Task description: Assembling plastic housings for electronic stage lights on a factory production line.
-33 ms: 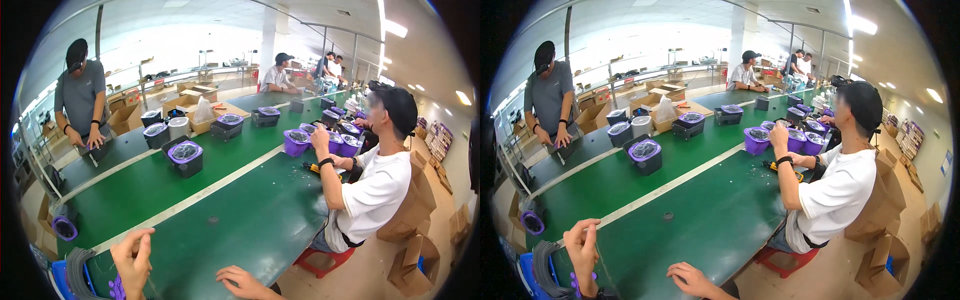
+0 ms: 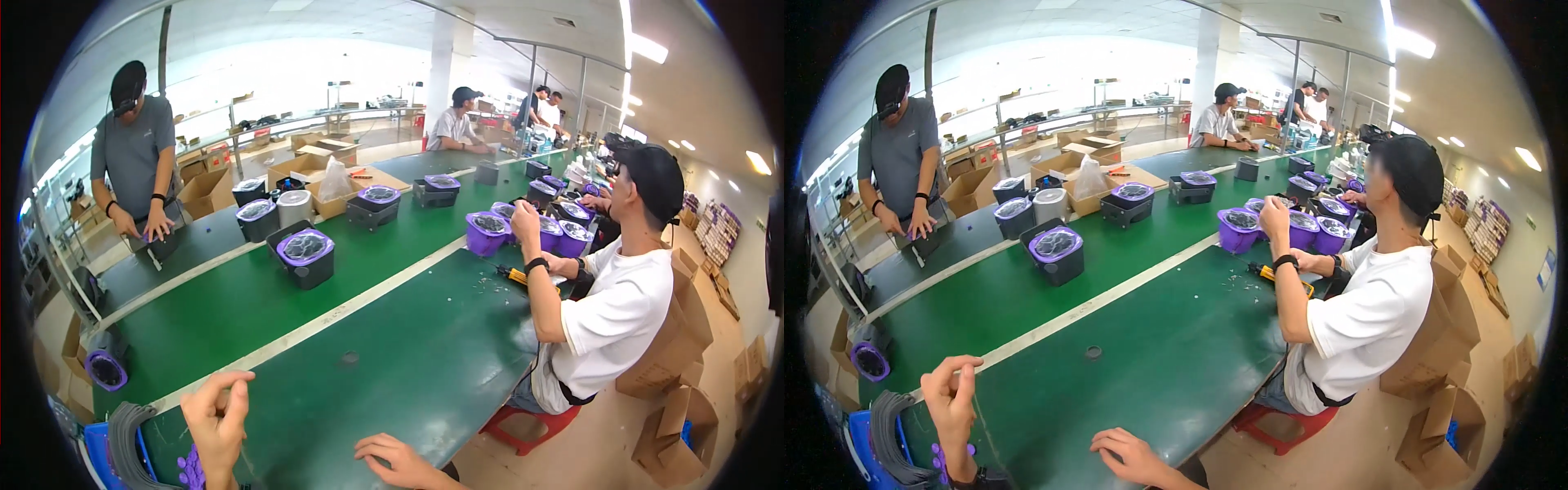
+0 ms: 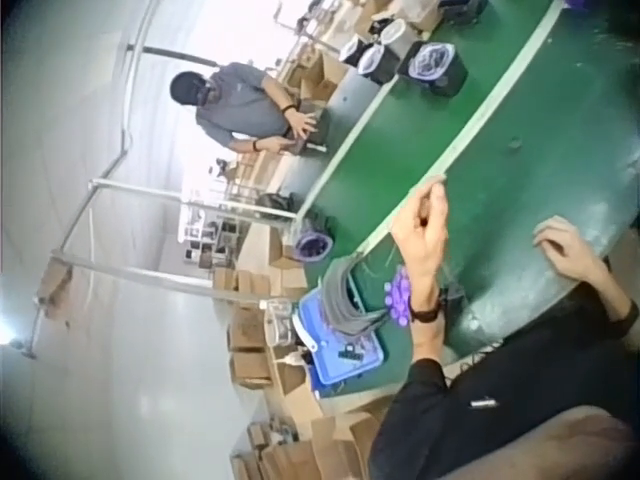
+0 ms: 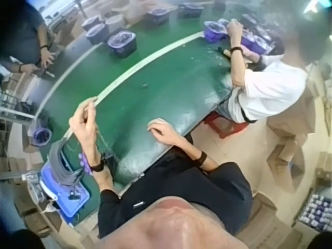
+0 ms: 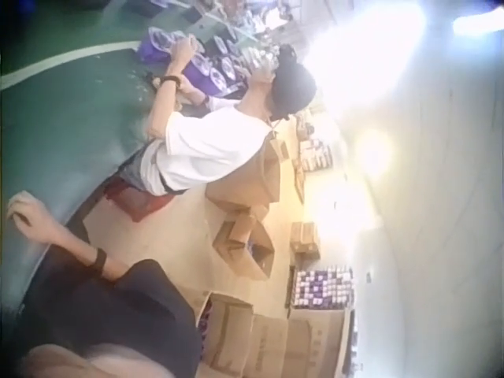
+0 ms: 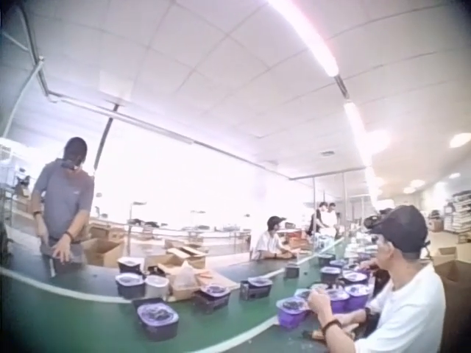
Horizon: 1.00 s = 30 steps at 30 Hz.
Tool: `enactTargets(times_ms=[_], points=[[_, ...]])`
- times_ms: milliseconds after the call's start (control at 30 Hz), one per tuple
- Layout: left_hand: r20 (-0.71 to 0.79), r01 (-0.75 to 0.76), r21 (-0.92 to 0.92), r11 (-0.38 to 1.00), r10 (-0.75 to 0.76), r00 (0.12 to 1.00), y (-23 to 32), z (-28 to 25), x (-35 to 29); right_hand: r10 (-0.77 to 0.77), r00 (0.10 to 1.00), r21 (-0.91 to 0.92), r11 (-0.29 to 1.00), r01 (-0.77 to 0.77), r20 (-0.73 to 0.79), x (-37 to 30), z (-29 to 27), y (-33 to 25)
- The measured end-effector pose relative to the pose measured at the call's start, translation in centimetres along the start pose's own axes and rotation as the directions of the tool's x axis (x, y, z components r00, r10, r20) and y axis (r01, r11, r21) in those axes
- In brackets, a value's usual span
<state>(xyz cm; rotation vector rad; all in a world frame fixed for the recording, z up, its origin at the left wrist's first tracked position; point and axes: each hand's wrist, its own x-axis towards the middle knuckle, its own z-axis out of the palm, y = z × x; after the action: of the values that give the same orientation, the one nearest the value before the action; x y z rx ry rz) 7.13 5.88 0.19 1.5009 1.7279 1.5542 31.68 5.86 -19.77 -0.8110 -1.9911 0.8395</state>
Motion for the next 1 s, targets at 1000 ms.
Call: enactTargets(times_ms=[1000], points=[[0.892, 0.350, 0.081, 0.933, -0.224, 0.392, -16.9, 6.9, 4.2, -0.014, 0.996, 0.035, 0.999, 0.011, 0.083, 0.5, 1.1, 0.4]])
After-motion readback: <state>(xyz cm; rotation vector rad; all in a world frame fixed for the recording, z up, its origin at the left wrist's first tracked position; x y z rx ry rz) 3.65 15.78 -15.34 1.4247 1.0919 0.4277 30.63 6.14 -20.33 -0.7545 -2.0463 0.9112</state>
